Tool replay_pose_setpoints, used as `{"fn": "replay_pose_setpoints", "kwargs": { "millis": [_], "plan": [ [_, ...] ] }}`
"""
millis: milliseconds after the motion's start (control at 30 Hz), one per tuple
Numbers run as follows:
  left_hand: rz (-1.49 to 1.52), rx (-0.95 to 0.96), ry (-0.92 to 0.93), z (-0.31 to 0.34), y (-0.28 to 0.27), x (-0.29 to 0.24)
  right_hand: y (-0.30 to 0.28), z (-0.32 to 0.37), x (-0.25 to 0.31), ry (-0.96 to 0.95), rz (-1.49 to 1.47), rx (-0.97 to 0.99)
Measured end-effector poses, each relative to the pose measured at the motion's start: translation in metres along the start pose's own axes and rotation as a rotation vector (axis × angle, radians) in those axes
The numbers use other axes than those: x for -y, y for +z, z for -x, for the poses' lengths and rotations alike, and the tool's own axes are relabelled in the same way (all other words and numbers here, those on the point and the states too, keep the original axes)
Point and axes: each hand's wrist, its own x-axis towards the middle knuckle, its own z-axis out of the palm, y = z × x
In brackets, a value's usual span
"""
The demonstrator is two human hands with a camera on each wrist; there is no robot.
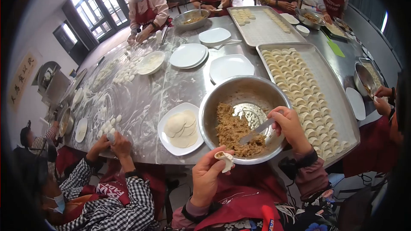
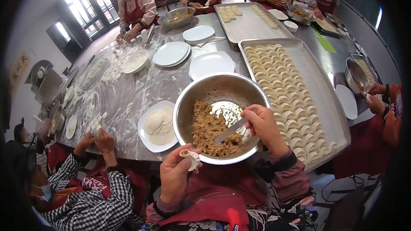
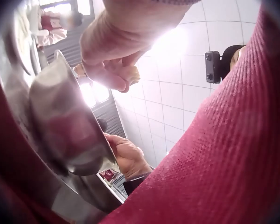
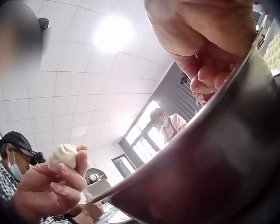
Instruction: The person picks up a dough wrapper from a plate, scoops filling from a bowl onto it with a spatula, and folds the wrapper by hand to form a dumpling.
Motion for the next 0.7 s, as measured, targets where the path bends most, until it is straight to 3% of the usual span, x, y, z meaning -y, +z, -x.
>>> {"fn": "replay_pose_setpoints", "kwargs": {
  "millis": [167,267,333,367,433,700],
  "plan": [
    [-0.052,0.019,0.020,-0.002,0.005,-0.005,-0.018,0.037,0.021,-0.123,-0.046,-0.150],
    [-0.151,0.056,0.097,-0.005,0.009,0.002,-0.021,0.074,0.036,-0.289,0.069,-0.272],
    [-0.164,0.085,0.102,-0.006,0.013,0.003,-0.010,0.096,0.041,-0.538,0.131,-0.354],
    [-0.175,0.116,0.109,-0.007,0.016,0.002,-0.008,0.103,0.042,-0.539,0.128,-0.361],
    [-0.172,0.114,0.089,-0.005,0.020,0.003,-0.010,0.116,0.043,-0.778,0.213,-0.154],
    [-0.136,0.108,-0.005,0.000,0.027,0.002,-0.008,0.122,0.037,-0.763,-0.004,-0.034]
  ]
}}
